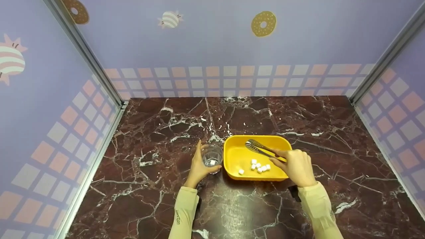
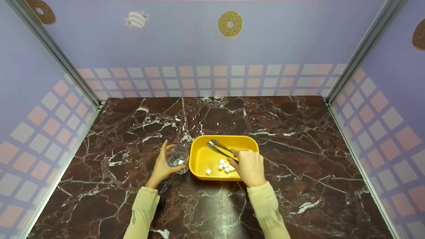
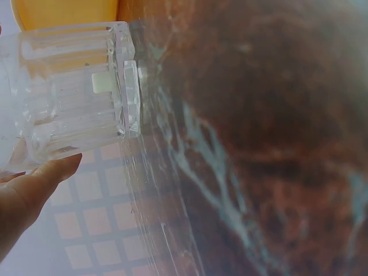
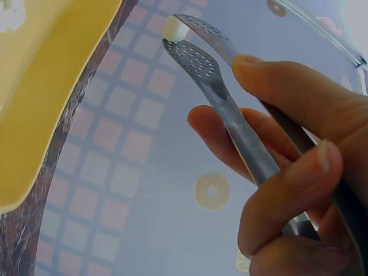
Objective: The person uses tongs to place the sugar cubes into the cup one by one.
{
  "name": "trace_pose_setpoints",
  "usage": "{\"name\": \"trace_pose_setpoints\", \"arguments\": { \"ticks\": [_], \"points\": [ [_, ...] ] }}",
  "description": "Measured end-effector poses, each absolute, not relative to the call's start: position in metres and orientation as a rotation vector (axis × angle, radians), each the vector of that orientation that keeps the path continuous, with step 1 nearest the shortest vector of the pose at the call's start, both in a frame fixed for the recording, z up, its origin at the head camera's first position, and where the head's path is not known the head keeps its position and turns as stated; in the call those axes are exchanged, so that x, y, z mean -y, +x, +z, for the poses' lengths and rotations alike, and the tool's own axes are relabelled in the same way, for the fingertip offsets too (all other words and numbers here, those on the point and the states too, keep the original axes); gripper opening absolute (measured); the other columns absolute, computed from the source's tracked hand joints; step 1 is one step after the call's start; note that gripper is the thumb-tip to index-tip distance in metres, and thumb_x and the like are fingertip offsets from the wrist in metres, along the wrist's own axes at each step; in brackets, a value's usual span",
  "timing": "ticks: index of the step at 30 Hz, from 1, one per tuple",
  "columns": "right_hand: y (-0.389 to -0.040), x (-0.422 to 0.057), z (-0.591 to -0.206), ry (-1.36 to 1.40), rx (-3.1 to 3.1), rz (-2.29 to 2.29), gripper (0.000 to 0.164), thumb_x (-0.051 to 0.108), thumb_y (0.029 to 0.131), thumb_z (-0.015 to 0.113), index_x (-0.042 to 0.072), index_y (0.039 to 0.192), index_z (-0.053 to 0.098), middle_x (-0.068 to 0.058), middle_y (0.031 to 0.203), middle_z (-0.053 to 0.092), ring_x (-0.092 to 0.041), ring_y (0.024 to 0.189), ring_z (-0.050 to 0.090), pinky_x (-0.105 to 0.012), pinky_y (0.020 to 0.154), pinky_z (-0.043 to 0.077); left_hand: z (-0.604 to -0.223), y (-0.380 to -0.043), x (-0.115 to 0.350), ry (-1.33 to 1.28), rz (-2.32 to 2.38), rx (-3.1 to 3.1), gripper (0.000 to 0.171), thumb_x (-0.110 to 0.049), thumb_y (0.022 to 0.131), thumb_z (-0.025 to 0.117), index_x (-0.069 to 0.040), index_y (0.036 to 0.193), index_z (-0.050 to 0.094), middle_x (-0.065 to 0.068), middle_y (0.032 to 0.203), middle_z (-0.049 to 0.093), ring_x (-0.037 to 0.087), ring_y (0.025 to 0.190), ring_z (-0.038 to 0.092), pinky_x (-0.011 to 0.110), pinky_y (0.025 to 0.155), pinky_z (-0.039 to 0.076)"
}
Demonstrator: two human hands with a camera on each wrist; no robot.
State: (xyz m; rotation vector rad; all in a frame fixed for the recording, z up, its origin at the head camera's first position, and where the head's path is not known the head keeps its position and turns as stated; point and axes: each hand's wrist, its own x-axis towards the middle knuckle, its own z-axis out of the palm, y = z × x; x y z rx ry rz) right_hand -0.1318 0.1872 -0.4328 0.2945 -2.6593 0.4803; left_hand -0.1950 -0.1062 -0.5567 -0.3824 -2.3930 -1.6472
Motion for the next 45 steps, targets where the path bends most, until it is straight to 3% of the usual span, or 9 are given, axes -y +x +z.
{"name": "trace_pose_setpoints", "arguments": {
  "ticks": [12,20,31,36,42,45],
  "points": [
    [-0.135,-0.163,-0.429,0.365,2.654,0.560,0.026,0.030,0.069,0.074,0.018,0.092,0.073,0.000,0.075,0.071,-0.025,0.055,0.061,-0.038,0.042,0.045,-0.556,-0.193,0.106,-0.370,-1.550,2.418,0.116,-0.012,0.049,0.085,0.003,0.139,0.014,0.021,0.127,0.046,0.037,0.116,0.046,0.046,0.106,0.034],
    [-0.136,-0.153,-0.427,0.407,2.626,0.570,0.027,0.032,0.068,0.075,0.020,0.092,0.073,-0.003,0.081,0.072,-0.024,0.055,0.061,-0.040,0.044,0.046,-0.556,-0.193,0.106,-0.380,-1.592,2.400,0.117,-0.010,0.049,0.085,0.001,0.140,0.013,0.023,0.128,0.044,0.039,0.117,0.045,0.046,0.106,0.034],
    [-0.142,-0.139,-0.428,0.487,2.613,0.612,0.026,0.031,0.070,0.073,0.018,0.092,0.073,0.000,0.084,0.072,-0.016,0.051,0.058,-0.032,0.041,0.043,-0.557,-0.193,0.107,-0.362,-1.555,2.421,0.116,-0.013,0.049,0.085,0.002,0.139,0.014,0.020,0.128,0.046,0.037,0.116,0.046,0.047,0.106,0.033],
    [-0.147,-0.132,-0.431,0.511,2.630,0.602,0.026,0.033,0.071,0.072,0.020,0.093,0.072,0.000,0.082,0.072,-0.013,0.048,0.053,-0.028,0.038,0.040,-0.557,-0.193,0.107,-0.363,-1.590,2.419,0.117,-0.011,0.049,0.085,0.000,0.140,0.012,0.019,0.129,0.045,0.037,0.116,0.046,0.046,0.106,0.034],
    [-0.155,-0.126,-0.437,0.526,2.688,0.560,0.026,0.035,0.070,0.072,0.023,0.094,0.072,0.002,0.078,0.071,-0.009,0.040,0.039,-0.023,0.032,0.026,-0.557,-0.194,0.107,-0.366,-1.574,2.434,0.117,-0.013,0.050,0.085,-0.002,0.141,0.012,0.018,0.130,0.044,0.034,0.118,0.045,0.044,0.108,0.033],
    [-0.158,-0.124,-0.440,0.530,2.698,0.563,0.026,0.035,0.071,0.071,0.025,0.094,0.072,0.003,0.078,0.071,-0.010,0.041,0.042,-0.022,0.032,0.026,-0.557,-0.194,0.107,-0.371,-1.572,2.434,0.117,-0.014,0.050,0.085,-0.002,0.141,0.011,0.019,0.130,0.044,0.034,0.119,0.045,0.044,0.108,0.032]
  ]
}}
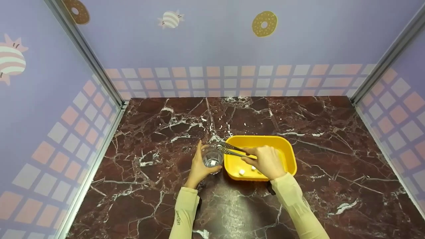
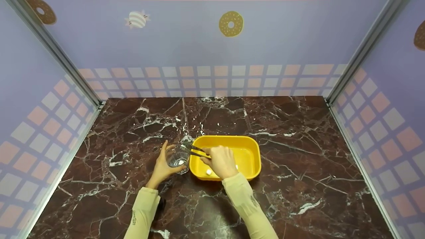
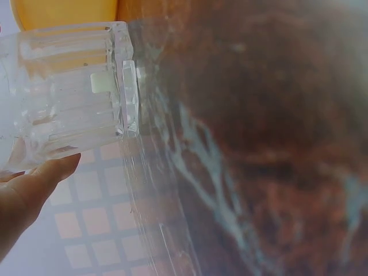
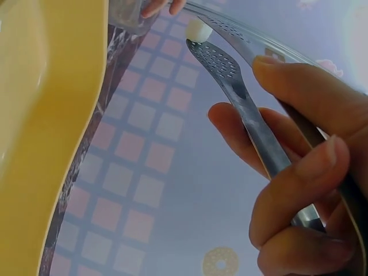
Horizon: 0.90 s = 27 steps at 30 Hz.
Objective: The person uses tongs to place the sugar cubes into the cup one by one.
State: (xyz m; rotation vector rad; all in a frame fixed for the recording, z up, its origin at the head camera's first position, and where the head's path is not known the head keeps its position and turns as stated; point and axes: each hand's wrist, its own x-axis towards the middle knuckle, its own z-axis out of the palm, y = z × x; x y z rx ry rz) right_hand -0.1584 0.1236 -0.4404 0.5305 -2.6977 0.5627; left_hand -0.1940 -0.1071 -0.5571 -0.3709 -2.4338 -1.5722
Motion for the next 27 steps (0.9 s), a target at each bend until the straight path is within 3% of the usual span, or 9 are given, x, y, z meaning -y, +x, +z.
{"name": "trace_pose_setpoints", "arguments": {
  "ticks": [10,21,27],
  "points": [
    [-0.170,-0.116,-0.448,0.617,2.711,0.610,0.027,0.034,0.073,0.070,0.020,0.095,0.072,0.000,0.083,0.072,-0.018,0.054,0.062,-0.028,0.042,0.046,-0.557,-0.194,0.107,-0.403,-1.631,2.399,0.117,-0.011,0.051,0.084,-0.001,0.141,0.010,0.019,0.130,0.043,0.037,0.116,0.047,0.043,0.105,0.037],
    [-0.176,-0.112,-0.454,0.641,2.728,0.623,0.024,0.029,0.070,0.073,0.019,0.092,0.072,-0.001,0.083,0.072,-0.023,0.064,0.065,-0.035,0.050,0.050,-0.557,-0.194,0.107,-0.406,-1.670,2.378,0.117,-0.007,0.050,0.084,-0.001,0.141,0.010,0.019,0.130,0.043,0.041,0.115,0.046,0.047,0.104,0.036],
    [-0.177,-0.111,-0.455,0.638,2.737,0.633,0.023,0.029,0.071,0.072,0.019,0.092,0.072,-0.001,0.083,0.072,-0.018,0.055,0.061,-0.028,0.042,0.043,-0.558,-0.194,0.107,-0.422,-1.669,2.357,0.115,-0.005,0.051,0.083,0.002,0.140,0.011,0.022,0.130,0.042,0.043,0.115,0.045,0.048,0.103,0.037]
  ]
}}
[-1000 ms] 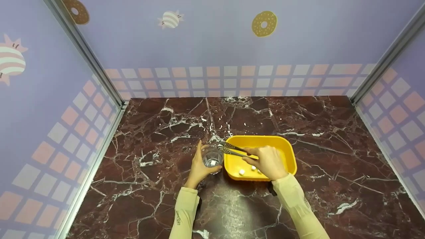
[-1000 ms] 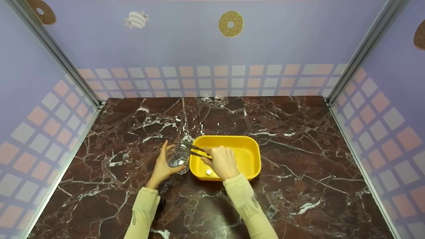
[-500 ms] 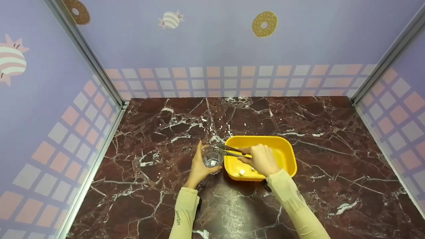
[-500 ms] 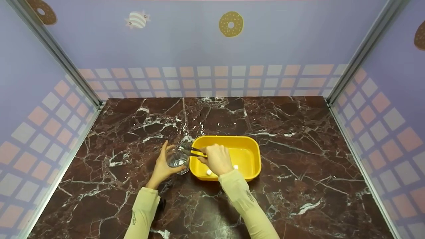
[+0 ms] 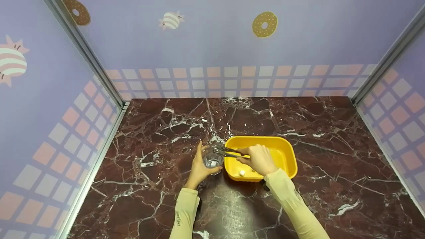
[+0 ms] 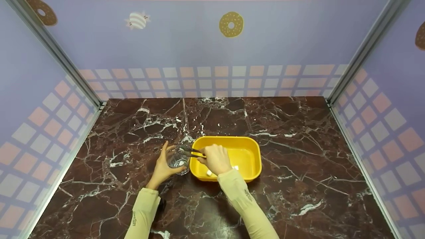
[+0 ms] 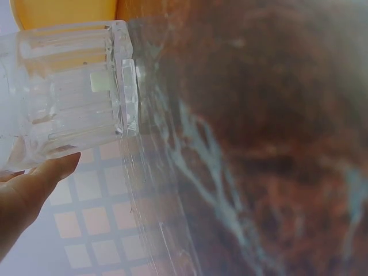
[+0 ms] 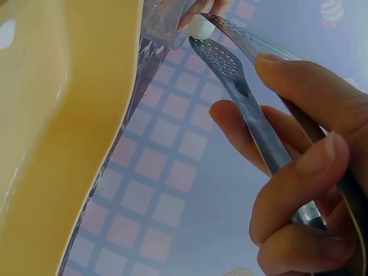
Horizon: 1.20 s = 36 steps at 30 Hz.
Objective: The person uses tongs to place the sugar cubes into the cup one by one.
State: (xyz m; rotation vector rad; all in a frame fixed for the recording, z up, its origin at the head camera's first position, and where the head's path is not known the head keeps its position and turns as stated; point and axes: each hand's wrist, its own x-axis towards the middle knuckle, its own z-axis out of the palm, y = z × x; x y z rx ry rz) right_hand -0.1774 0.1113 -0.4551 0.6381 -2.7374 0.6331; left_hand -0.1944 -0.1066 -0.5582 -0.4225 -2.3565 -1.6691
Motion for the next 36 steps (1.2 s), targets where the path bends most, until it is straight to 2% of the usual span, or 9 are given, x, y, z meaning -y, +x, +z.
{"name": "trace_pose_setpoints", "arguments": {
  "ticks": [9,14,18,22,24,27,31,34,36],
  "points": [
    [-0.177,-0.114,-0.452,0.628,2.750,0.631,0.024,0.030,0.071,0.072,0.019,0.093,0.072,-0.001,0.082,0.072,-0.018,0.053,0.059,-0.027,0.041,0.042,-0.557,-0.194,0.105,-0.421,-1.671,2.368,0.116,-0.006,0.051,0.084,0.000,0.141,0.010,0.020,0.129,0.043,0.038,0.115,0.048,0.044,0.104,0.038],
    [-0.174,-0.119,-0.447,0.602,2.748,0.638,0.027,0.033,0.072,0.071,0.019,0.094,0.072,-0.002,0.083,0.072,-0.018,0.052,0.060,-0.026,0.040,0.043,-0.558,-0.195,0.105,-0.439,-1.677,2.336,0.118,-0.006,0.050,0.084,0.001,0.141,0.010,0.024,0.129,0.042,0.041,0.114,0.047,0.048,0.103,0.036],
    [-0.170,-0.127,-0.444,0.572,2.754,0.658,0.028,0.036,0.072,0.070,0.022,0.097,0.071,-0.002,0.083,0.072,-0.016,0.050,0.056,-0.024,0.037,0.039,-0.557,-0.195,0.106,-0.415,-1.643,2.374,0.117,-0.009,0.050,0.085,-0.002,0.141,0.011,0.019,0.129,0.044,0.037,0.116,0.047,0.045,0.105,0.035],
    [-0.166,-0.138,-0.441,0.571,2.702,0.687,0.028,0.034,0.071,0.072,0.021,0.096,0.071,-0.001,0.084,0.072,-0.013,0.049,0.052,-0.029,0.041,0.042,-0.557,-0.195,0.106,-0.395,-1.617,2.400,0.117,-0.012,0.050,0.085,-0.002,0.141,0.012,0.017,0.129,0.045,0.036,0.117,0.046,0.045,0.107,0.034],
    [-0.165,-0.145,-0.440,0.574,2.661,0.693,0.029,0.033,0.070,0.072,0.019,0.096,0.072,-0.001,0.085,0.071,-0.012,0.054,0.058,-0.031,0.048,0.048,-0.558,-0.195,0.106,-0.392,-1.602,2.401,0.116,-0.012,0.050,0.084,-0.001,0.140,0.012,0.018,0.128,0.045,0.038,0.117,0.046,0.046,0.106,0.033],
    [-0.163,-0.155,-0.438,0.551,2.616,0.700,0.030,0.032,0.069,0.073,0.017,0.095,0.072,-0.002,0.084,0.072,-0.016,0.064,0.064,-0.035,0.059,0.053,-0.558,-0.194,0.106,-0.375,-1.574,2.413,0.117,-0.011,0.049,0.085,-0.001,0.140,0.013,0.016,0.128,0.046,0.037,0.117,0.046,0.045,0.107,0.034],
    [-0.161,-0.167,-0.435,0.477,2.605,0.694,0.033,0.033,0.068,0.074,0.017,0.097,0.071,-0.003,0.084,0.072,-0.023,0.072,0.067,-0.040,0.061,0.053,-0.557,-0.193,0.107,-0.364,-1.562,2.429,0.117,-0.013,0.049,0.085,-0.002,0.141,0.013,0.015,0.128,0.046,0.036,0.117,0.046,0.042,0.107,0.035],
    [-0.160,-0.174,-0.436,0.429,2.613,0.706,0.035,0.034,0.068,0.074,0.016,0.098,0.071,-0.004,0.088,0.071,-0.020,0.058,0.062,-0.038,0.050,0.049,-0.557,-0.193,0.107,-0.365,-1.572,2.424,0.117,-0.013,0.049,0.085,-0.001,0.140,0.013,0.016,0.128,0.046,0.035,0.117,0.046,0.040,0.107,0.035],
    [-0.160,-0.177,-0.437,0.403,2.622,0.717,0.036,0.034,0.068,0.074,0.016,0.099,0.070,-0.004,0.090,0.071,-0.014,0.045,0.050,-0.033,0.044,0.043,-0.557,-0.193,0.107,-0.364,-1.575,2.420,0.117,-0.012,0.049,0.085,-0.001,0.140,0.013,0.016,0.128,0.046,0.035,0.117,0.046,0.040,0.107,0.035]
  ]
}}
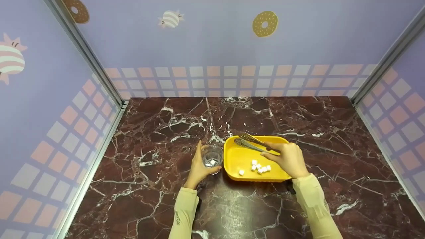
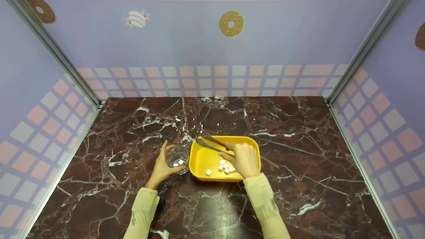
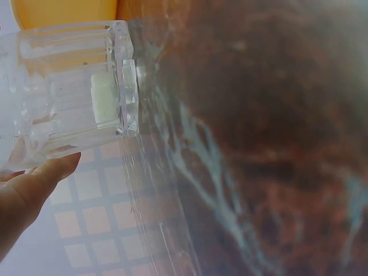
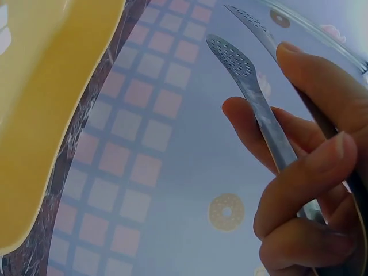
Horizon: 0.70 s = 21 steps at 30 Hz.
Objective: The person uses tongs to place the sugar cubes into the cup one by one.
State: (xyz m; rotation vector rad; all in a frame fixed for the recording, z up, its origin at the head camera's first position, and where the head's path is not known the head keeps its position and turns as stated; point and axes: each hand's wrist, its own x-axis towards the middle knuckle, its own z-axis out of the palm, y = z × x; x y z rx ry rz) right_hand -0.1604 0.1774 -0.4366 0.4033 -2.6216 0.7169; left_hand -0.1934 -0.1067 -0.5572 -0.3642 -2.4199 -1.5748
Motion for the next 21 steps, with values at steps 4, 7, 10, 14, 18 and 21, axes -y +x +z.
{"name": "trace_pose_setpoints", "arguments": {
  "ticks": [4,7,10,14,18,21],
  "points": [
    [-0.160,-0.182,-0.439,0.370,2.640,0.718,0.037,0.035,0.069,0.073,0.015,0.100,0.070,-0.005,0.087,0.071,-0.008,0.039,0.030,-0.029,0.039,0.036,-0.558,-0.194,0.107,-0.368,-1.560,2.423,0.116,-0.012,0.049,0.085,0.000,0.140,0.013,0.016,0.128,0.046,0.035,0.116,0.047,0.042,0.106,0.035],
    [-0.160,-0.184,-0.441,0.362,2.641,0.709,0.039,0.036,0.069,0.073,0.014,0.101,0.070,-0.006,0.085,0.071,-0.011,0.042,0.044,-0.035,0.043,0.044,-0.558,-0.194,0.107,-0.364,-1.562,2.432,0.116,-0.014,0.050,0.085,0.002,0.140,0.013,0.017,0.128,0.046,0.034,0.117,0.046,0.043,0.106,0.035],
    [-0.159,-0.186,-0.442,0.365,2.642,0.703,0.040,0.035,0.069,0.073,0.014,0.102,0.069,-0.007,0.085,0.071,-0.016,0.047,0.054,-0.039,0.046,0.047,-0.557,-0.193,0.107,-0.361,-1.585,2.430,0.116,-0.015,0.050,0.085,0.001,0.140,0.013,0.019,0.129,0.045,0.035,0.117,0.046,0.043,0.106,0.035],
    [-0.158,-0.189,-0.445,0.369,2.649,0.699,0.039,0.035,0.069,0.073,0.013,0.101,0.070,-0.005,0.083,0.071,-0.013,0.046,0.052,-0.036,0.044,0.046,-0.557,-0.194,0.107,-0.382,-1.633,2.403,0.117,-0.013,0.050,0.085,-0.001,0.140,0.012,0.022,0.129,0.043,0.039,0.117,0.045,0.045,0.106,0.035],
    [-0.157,-0.192,-0.447,0.360,2.653,0.688,0.036,0.035,0.069,0.073,0.014,0.097,0.071,-0.005,0.084,0.071,-0.015,0.046,0.053,-0.036,0.045,0.046,-0.559,-0.195,0.106,-0.402,-1.663,2.378,0.117,-0.011,0.050,0.085,0.001,0.140,0.011,0.024,0.129,0.041,0.041,0.116,0.044,0.047,0.104,0.035],
    [-0.156,-0.194,-0.449,0.349,2.665,0.673,0.034,0.035,0.069,0.073,0.014,0.096,0.071,-0.004,0.082,0.072,-0.019,0.050,0.058,-0.038,0.046,0.047,-0.559,-0.195,0.106,-0.392,-1.636,2.392,0.117,-0.011,0.050,0.085,0.002,0.140,0.011,0.022,0.129,0.042,0.040,0.116,0.045,0.046,0.104,0.036]
  ]
}}
